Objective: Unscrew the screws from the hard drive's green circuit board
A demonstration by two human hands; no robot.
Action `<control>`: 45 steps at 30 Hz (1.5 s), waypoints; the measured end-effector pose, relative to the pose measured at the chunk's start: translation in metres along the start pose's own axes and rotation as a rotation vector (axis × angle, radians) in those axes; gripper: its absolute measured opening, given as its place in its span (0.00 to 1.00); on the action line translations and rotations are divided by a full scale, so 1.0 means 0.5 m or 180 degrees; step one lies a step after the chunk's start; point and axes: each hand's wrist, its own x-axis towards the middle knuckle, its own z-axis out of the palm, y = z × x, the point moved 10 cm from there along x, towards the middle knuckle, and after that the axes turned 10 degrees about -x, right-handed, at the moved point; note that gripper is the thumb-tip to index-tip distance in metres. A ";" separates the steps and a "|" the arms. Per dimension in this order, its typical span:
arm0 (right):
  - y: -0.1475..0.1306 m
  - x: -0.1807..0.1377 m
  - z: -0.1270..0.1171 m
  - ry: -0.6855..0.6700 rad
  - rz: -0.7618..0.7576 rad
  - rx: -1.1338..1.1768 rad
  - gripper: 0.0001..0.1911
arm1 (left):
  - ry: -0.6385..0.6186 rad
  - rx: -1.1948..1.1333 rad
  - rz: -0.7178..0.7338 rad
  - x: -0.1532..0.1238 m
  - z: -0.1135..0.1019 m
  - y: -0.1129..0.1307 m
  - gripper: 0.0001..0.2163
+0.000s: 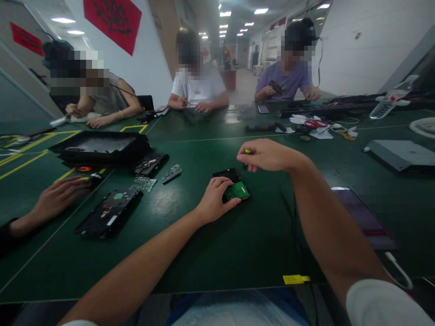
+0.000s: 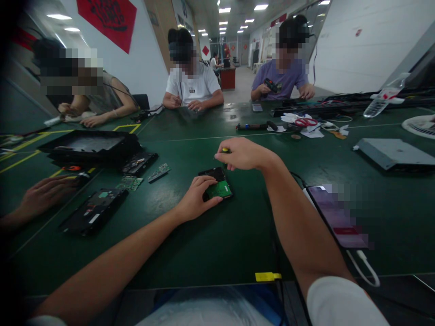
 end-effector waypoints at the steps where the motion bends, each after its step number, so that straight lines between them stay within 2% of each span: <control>1: 0.005 0.000 0.005 -0.0092 0.0066 0.0270 0.13 | 0.0001 -0.0007 0.0007 0.000 0.000 0.000 0.23; 4: 0.013 -0.001 0.017 -0.0318 0.0140 0.0944 0.14 | 0.0023 -0.0013 0.0030 0.000 0.000 -0.001 0.24; 8: 0.012 -0.003 0.019 -0.0432 0.0043 0.1342 0.15 | 0.0045 -0.0015 0.0067 -0.001 0.000 -0.001 0.23; 16: 0.009 0.006 -0.002 -0.0024 -0.0192 0.0763 0.14 | 0.0044 -0.0001 0.0021 -0.002 0.001 -0.005 0.23; 21: 0.020 0.010 -0.002 0.0034 -0.0053 0.1121 0.08 | 0.0048 -0.0006 0.0060 -0.002 0.001 -0.005 0.23; 26: 0.026 0.007 0.012 -0.0224 -0.0188 0.1512 0.15 | 0.0060 -0.0016 0.0055 -0.001 0.001 -0.007 0.23; 31: 0.031 0.001 0.018 -0.0353 -0.0238 0.1781 0.16 | 0.0023 -0.0027 0.0029 -0.001 0.001 -0.006 0.23; 36: 0.036 0.006 0.000 -0.0081 -0.0191 0.1534 0.12 | 0.0027 -0.0015 0.0023 -0.002 -0.001 -0.001 0.23; 40: 0.057 0.014 -0.007 0.0180 0.0062 0.1702 0.08 | 0.0054 -0.0013 0.0057 -0.003 -0.001 -0.002 0.23; 45: 0.048 0.024 0.009 0.0107 0.0024 0.2038 0.06 | 0.0088 0.0004 0.0119 -0.004 0.001 -0.002 0.23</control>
